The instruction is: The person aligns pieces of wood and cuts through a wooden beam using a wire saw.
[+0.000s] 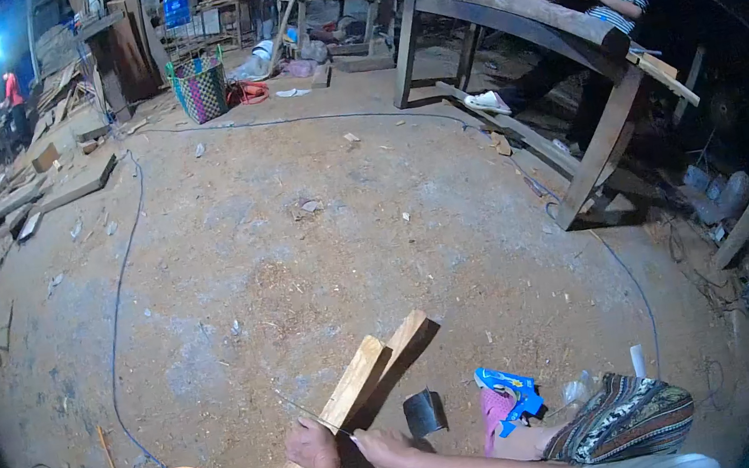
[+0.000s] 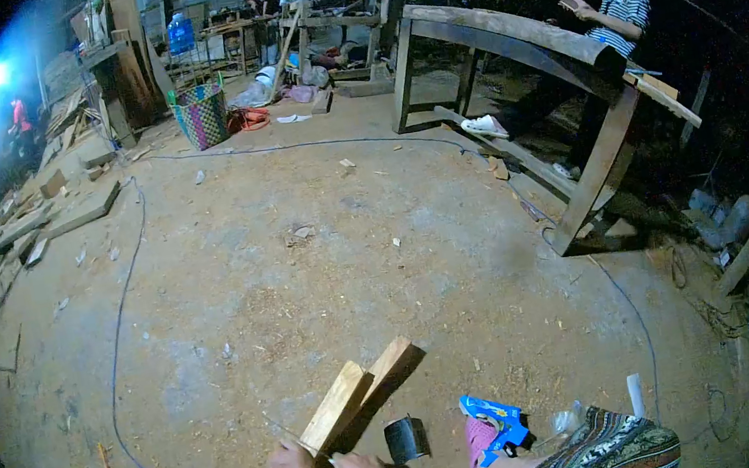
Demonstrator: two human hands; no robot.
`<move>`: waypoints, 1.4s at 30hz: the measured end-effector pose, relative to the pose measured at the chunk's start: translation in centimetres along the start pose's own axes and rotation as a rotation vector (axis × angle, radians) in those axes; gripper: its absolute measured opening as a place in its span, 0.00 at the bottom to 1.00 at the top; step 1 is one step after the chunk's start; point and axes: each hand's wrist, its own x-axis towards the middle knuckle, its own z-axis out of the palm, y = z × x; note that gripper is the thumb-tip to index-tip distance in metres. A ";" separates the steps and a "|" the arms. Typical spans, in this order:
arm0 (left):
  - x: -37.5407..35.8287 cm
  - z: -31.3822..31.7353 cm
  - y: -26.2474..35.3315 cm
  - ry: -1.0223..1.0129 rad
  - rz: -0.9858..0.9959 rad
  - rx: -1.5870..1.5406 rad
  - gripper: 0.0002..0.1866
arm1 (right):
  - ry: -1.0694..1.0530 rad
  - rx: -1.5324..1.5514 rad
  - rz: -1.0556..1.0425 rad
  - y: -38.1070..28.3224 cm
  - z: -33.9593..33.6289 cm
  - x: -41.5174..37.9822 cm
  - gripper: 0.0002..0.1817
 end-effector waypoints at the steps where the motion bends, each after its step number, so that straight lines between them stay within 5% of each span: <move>1: 0.0 0.3 -0.4 0.009 0.035 0.006 0.20 | -0.004 -0.061 0.004 -0.3 0.7 2.1 0.16; 10: -0.1 0.9 -0.9 0.055 0.110 0.027 0.18 | 0.001 -0.061 -0.022 4.9 2.3 -4.3 0.16; 17: 0.3 -0.1 -0.7 -0.010 0.116 0.103 0.19 | 0.028 -0.118 0.027 0.1 2.5 2.3 0.15; 24: 0.0 0.5 -0.8 0.041 0.115 0.018 0.19 | -0.085 -0.180 0.049 2.9 -0.9 -5.3 0.19; 30: 0.0 0.3 -0.9 0.020 0.082 -0.036 0.20 | -0.073 -0.182 0.076 -0.6 0.7 1.7 0.18; 39: -0.4 0.2 -0.4 0.022 0.086 -0.019 0.20 | -0.147 -0.180 0.091 2.3 -0.9 -3.7 0.18; 42: -0.1 0.4 -0.5 0.033 0.050 -0.015 0.20 | -0.090 -0.133 0.012 0.7 0.6 1.7 0.20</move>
